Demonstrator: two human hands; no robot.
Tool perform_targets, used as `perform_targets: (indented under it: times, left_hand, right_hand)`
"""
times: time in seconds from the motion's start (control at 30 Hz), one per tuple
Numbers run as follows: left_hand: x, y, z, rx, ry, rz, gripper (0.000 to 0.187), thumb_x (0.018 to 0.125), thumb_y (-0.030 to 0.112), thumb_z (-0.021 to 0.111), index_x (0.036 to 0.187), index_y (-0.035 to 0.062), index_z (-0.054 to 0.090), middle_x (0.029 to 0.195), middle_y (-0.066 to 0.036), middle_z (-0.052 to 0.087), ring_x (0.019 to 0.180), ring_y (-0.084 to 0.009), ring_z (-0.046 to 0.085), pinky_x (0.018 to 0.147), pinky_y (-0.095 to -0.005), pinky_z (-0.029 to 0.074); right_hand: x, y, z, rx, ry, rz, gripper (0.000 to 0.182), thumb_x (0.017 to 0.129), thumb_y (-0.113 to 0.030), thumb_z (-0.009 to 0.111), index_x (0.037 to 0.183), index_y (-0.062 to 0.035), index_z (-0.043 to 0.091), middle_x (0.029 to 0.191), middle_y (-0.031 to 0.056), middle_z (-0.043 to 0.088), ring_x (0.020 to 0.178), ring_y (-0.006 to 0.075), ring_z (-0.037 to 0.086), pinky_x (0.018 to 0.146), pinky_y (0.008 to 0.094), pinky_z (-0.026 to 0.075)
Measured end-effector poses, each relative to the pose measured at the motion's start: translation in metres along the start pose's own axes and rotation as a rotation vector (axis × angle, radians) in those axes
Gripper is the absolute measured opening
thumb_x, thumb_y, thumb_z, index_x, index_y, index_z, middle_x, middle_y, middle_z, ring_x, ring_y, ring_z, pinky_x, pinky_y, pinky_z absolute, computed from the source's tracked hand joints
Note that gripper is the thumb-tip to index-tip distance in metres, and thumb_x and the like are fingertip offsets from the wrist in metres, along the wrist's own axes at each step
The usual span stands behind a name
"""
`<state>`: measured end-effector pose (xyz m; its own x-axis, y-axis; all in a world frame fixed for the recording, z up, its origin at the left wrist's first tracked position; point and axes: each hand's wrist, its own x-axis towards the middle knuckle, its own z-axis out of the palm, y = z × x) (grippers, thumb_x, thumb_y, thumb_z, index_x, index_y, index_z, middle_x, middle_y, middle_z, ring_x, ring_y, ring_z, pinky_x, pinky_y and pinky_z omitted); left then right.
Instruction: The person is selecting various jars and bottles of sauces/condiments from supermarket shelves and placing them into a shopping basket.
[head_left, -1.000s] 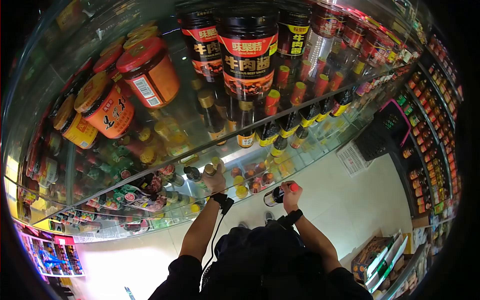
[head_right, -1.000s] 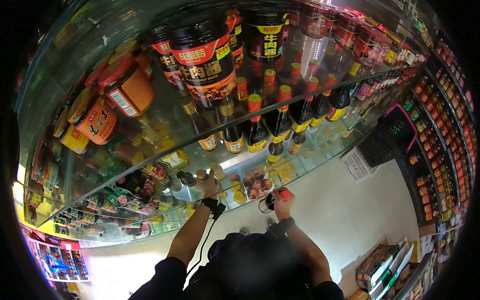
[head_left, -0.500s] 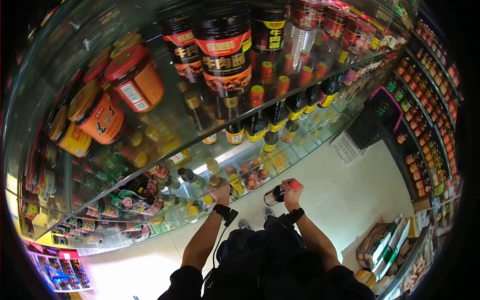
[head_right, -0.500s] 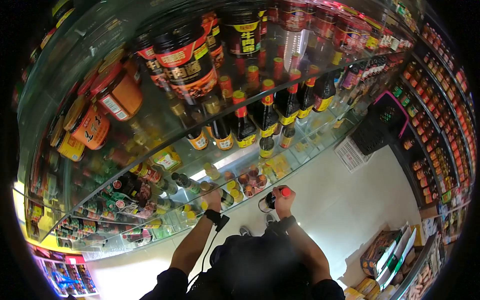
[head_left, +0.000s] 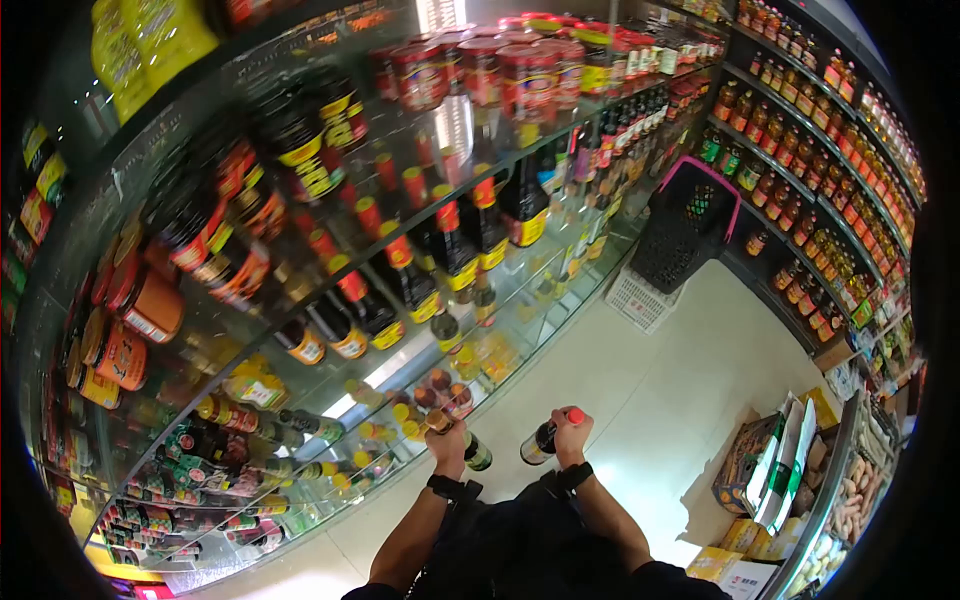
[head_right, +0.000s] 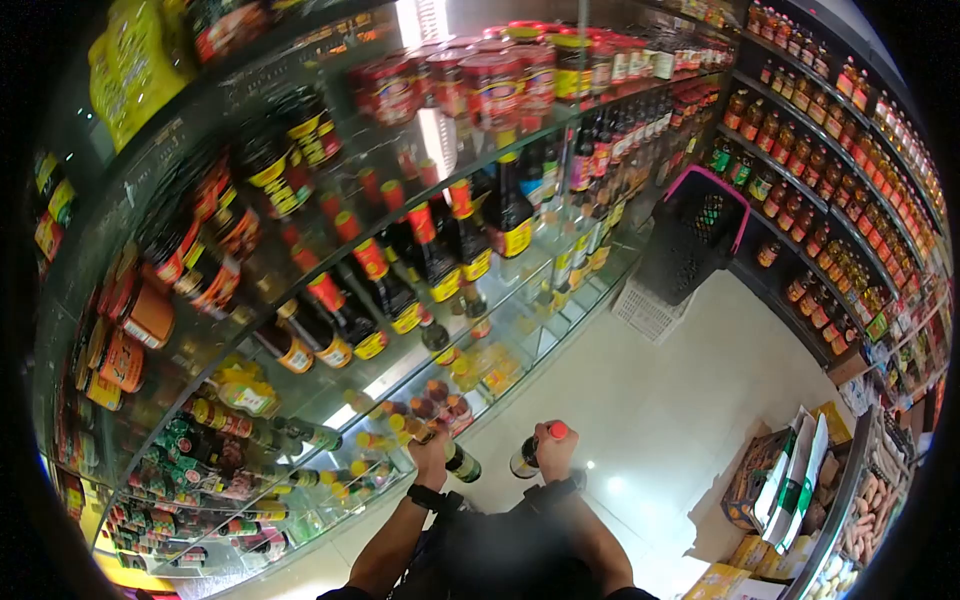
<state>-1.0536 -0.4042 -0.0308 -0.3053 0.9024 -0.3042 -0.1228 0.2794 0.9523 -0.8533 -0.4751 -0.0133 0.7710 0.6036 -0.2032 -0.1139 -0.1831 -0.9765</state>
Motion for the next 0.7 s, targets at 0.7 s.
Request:
perform_targets:
  times: [0.7]
  left_hand:
    - [-0.113,-0.002,0.458,0.023,-0.375,-0.011,0.005,0.064,0.001,0.062,0.066,0.0030,0.058,0.065,0.000,0.056,0.059,-0.0112,0.053,0.056,-0.0263,0.041]
  right_hand:
    - [0.316,-0.008,-0.314,0.102,0.378,-0.075,0.006,0.067,-0.001,0.059,0.061,0.0009,0.056,0.056,0.0053,0.056,0.051,0.0135,0.052,0.051,0.0263,0.042]
